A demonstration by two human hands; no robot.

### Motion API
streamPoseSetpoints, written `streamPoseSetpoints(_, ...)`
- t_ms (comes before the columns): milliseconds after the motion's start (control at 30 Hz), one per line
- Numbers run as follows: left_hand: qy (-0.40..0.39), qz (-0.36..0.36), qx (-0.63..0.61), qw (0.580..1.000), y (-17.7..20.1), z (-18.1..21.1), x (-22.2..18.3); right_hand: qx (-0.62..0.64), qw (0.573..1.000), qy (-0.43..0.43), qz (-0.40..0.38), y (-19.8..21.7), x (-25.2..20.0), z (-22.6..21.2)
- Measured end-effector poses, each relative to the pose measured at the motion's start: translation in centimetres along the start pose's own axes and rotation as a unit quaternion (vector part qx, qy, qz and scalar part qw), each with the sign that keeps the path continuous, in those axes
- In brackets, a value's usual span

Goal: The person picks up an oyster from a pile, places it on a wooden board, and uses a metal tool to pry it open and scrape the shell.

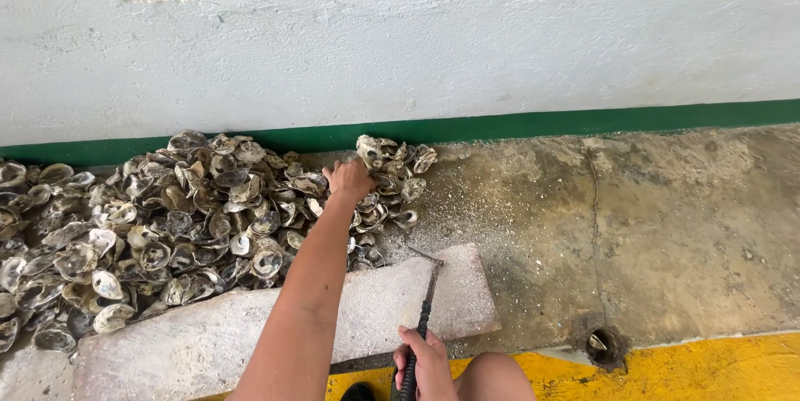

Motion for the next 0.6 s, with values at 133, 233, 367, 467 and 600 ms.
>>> streamPoseSetpoints(133,0.003,-0.013,-0.039,0.999,2.4,1.3,-1.9,0.019,1.000,0.001,-0.023,0.1,-0.1,-0.1)
streamPoseSetpoints(233,-0.027,0.000,-0.073,0.997,3.9,0.6,-2.9,0.011,0.999,0.015,-0.028,0.2,0.3,-0.2)
streamPoseSetpoints(367,-0.136,0.092,-0.173,0.971,7.7,-0.3,-8.3,-0.005,0.999,0.030,-0.041,0.1,0.2,-0.5)
streamPoseSetpoints(467,-0.243,0.205,-0.178,0.931,8.3,-1.2,-13.1,-0.023,0.998,0.035,-0.039,-0.1,-0.5,-1.1)
streamPoseSetpoints(600,-0.303,0.292,-0.216,0.881,7.9,-2.2,-23.1,-0.009,0.998,0.050,-0.038,0.0,-0.2,-1.0)
Point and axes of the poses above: each hand's wrist, its own x-axis towards the middle knuckle, its own y-axis out of the back of the hand, z = x × y, the point moved 3 cm from there along x, towards the middle knuckle, and after that the axes turned 2 degrees about -z, right-handed, at the moved point
